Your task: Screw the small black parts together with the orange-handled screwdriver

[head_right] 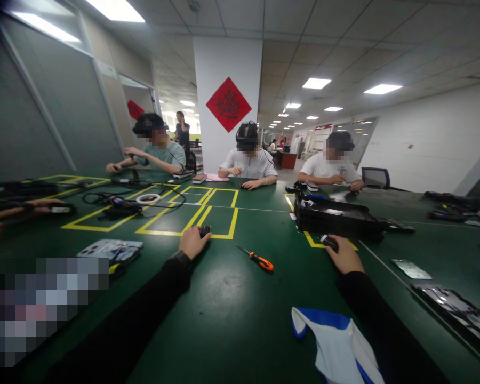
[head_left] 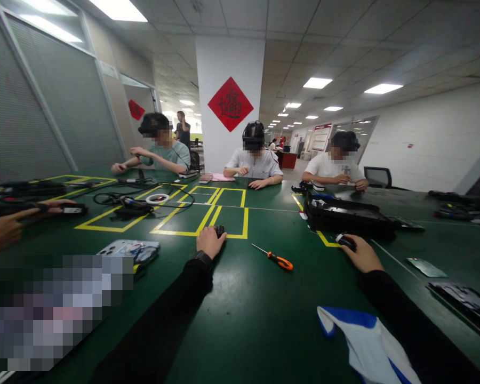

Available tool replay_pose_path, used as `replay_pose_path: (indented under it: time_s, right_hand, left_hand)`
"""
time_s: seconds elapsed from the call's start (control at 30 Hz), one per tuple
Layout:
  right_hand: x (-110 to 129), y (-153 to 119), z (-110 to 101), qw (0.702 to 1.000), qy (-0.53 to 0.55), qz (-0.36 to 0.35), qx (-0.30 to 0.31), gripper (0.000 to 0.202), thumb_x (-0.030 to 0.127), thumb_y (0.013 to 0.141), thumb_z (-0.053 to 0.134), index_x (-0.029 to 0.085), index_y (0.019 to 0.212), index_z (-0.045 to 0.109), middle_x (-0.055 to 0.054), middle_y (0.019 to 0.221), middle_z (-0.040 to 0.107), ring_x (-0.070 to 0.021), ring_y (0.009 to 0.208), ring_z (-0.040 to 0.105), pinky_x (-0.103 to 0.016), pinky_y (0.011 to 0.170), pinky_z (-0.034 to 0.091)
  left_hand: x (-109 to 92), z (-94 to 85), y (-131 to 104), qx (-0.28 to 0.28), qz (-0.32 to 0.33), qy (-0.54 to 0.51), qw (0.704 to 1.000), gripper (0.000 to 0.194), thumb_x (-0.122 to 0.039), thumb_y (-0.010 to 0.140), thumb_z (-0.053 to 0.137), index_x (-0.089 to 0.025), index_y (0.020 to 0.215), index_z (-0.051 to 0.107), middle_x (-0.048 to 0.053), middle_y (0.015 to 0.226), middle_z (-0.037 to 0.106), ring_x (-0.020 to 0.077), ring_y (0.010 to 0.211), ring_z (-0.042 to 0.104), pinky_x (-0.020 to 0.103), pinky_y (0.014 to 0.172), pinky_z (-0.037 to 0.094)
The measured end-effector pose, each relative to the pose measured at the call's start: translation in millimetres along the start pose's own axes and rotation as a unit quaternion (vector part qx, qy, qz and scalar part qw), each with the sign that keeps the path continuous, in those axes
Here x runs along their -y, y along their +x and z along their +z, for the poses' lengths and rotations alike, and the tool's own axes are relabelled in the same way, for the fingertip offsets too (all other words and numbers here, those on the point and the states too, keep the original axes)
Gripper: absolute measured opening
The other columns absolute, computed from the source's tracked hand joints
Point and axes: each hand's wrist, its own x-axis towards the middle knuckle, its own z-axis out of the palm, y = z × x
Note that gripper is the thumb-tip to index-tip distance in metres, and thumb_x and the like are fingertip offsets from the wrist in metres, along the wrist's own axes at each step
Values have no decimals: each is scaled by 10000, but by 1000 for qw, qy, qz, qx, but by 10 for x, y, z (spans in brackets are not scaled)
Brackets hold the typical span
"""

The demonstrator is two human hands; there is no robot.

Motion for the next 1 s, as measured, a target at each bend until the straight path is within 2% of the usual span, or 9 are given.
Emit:
replay_pose_path:
  time_s: [0.17,0.37,0.47,0.53,0.6,0.67,0.73,0.83,1.0]
  right_hand:
    - [560,71,-73,994,78,-62,36,390,309,729,497,201,1103,490,-68,1075,541,-231,971,513,-395,852,394]
    - [1315,147,-337,957,163,-150,186,383,282,724,542,207,1096,493,-44,1084,549,-199,971,515,-368,861,387]
    - [1689,124,-409,939,179,-187,226,374,262,720,553,198,1084,494,-45,1045,564,-186,921,527,-339,797,411]
    - [1904,94,-411,928,182,-209,247,352,250,705,570,197,1049,512,-35,988,581,-176,874,536,-323,765,415]
    - [2077,62,-376,918,190,-225,268,332,242,692,583,198,1016,527,-22,941,588,-165,840,539,-308,746,415]
    - [2208,31,-306,909,194,-242,279,324,232,677,595,197,995,541,-19,926,581,-158,823,534,-294,728,415]
    - [2308,2,-206,904,194,-262,278,322,216,659,610,196,976,557,-24,933,570,-157,821,526,-285,718,412]
    - [2437,-37,-40,895,199,-289,276,329,184,632,632,190,955,573,-28,914,566,-154,814,522,-275,717,405]
    - [2645,-78,70,889,235,-306,247,315,124,616,622,155,924,563,-32,892,574,-160,821,522,-270,728,398]
  left_hand:
    - [11,-12,8,4,-7,-3,1000,500,-529,728,419,-117,989,530,149,967,568,241,937,523,316,782,383]
    - [27,14,16,0,-1,-16,1000,536,-566,711,408,-116,975,529,151,962,563,254,936,513,323,769,371]
    - [16,23,11,2,-17,-30,999,551,-571,718,393,-112,998,512,152,970,552,256,941,506,325,771,366]
    - [-5,-13,-1,-15,-33,-45,998,552,-552,735,384,-106,1044,482,158,996,534,259,958,494,339,783,363]
    - [-49,-104,-27,-60,-35,-64,995,534,-509,758,384,-101,1099,439,163,1050,500,262,994,470,358,811,353]
    - [-131,-238,-78,-115,9,-98,989,487,-446,790,376,-110,1141,401,156,1113,458,250,1047,430,361,859,331]
    - [-261,-372,-166,-128,99,-157,974,405,-382,818,361,-138,1138,406,125,1130,448,217,1071,409,337,906,306]
    - [-522,-476,-363,-74,211,-268,937,334,-343,837,343,-160,1102,435,88,1060,489,179,995,452,315,887,332]
    - [-865,-369,-641,66,308,-405,858,357,-360,798,434,-167,1097,462,78,1039,516,190,975,464,349,882,340]
